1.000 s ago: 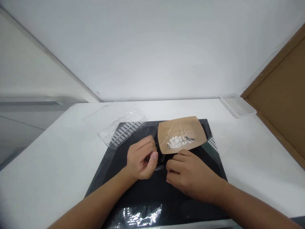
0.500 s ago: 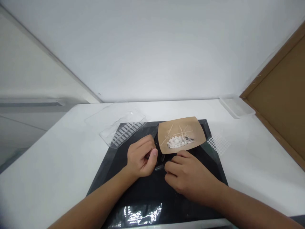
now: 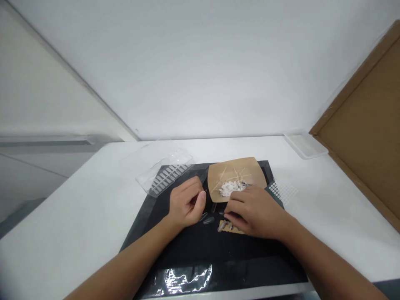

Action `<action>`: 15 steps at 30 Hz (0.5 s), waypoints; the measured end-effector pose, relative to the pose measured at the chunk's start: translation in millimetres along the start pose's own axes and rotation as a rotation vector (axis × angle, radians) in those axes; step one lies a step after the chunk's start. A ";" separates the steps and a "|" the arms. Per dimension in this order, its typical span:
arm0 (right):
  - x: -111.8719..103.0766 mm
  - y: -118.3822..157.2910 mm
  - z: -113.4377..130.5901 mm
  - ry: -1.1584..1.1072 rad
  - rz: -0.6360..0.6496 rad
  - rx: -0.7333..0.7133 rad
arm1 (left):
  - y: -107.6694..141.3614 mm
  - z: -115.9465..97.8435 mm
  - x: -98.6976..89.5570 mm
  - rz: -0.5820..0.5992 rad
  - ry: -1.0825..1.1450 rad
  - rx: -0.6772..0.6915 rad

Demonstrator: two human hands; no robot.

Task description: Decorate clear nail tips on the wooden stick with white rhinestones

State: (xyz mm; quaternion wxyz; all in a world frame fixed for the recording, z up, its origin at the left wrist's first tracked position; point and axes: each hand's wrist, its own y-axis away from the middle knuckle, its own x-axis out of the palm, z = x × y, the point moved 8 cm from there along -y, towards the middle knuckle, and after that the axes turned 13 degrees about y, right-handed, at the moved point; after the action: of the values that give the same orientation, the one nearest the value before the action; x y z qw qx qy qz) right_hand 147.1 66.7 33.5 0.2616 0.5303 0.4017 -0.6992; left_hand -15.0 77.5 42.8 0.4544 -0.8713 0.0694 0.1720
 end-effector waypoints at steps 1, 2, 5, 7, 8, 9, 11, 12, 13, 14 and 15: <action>2.7 0.1 -3.3 0.013 0.014 0.004 | 0.2 -0.1 0.0 -0.001 0.001 0.000; 6.3 0.4 -5.4 0.025 0.028 0.001 | 0.3 -0.2 0.0 -0.002 0.002 0.000; 17.7 1.6 -7.5 0.076 0.054 -0.018 | 0.5 -0.3 -0.1 -0.003 0.005 -0.001; 23.4 2.0 -5.0 0.124 0.070 -0.042 | 0.6 -0.2 0.0 -0.004 0.004 -0.001; 25.8 1.9 -3.0 0.154 0.084 -0.056 | 0.7 0.0 0.2 -0.004 0.003 -0.001; 28.1 1.4 -0.9 0.186 0.103 -0.069 | 0.8 0.1 0.3 -0.004 0.000 0.000; 32.3 -0.4 2.8 0.251 0.147 -0.090 | 1.0 0.6 0.7 -0.002 -0.006 0.000; 33.7 -1.6 4.1 0.276 0.164 -0.096 | 1.2 1.0 0.9 -0.001 -0.008 -0.001; 34.8 -2.9 5.1 0.291 0.176 -0.100 | 1.4 1.7 1.0 -0.001 -0.009 -0.005; 35.7 -4.1 5.8 0.297 0.183 -0.105 | 1.6 2.4 1.1 -0.001 -0.010 -0.010; 36.3 -5.2 6.2 0.298 0.187 -0.107 | 1.8 3.1 1.1 -0.002 -0.009 -0.015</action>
State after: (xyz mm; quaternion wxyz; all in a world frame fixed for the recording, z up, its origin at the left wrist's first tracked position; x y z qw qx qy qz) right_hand 128.8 66.5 1.1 0.2910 0.6483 0.4218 -0.5631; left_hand -15.2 79.0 39.4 0.4481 -0.8740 0.0651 0.1761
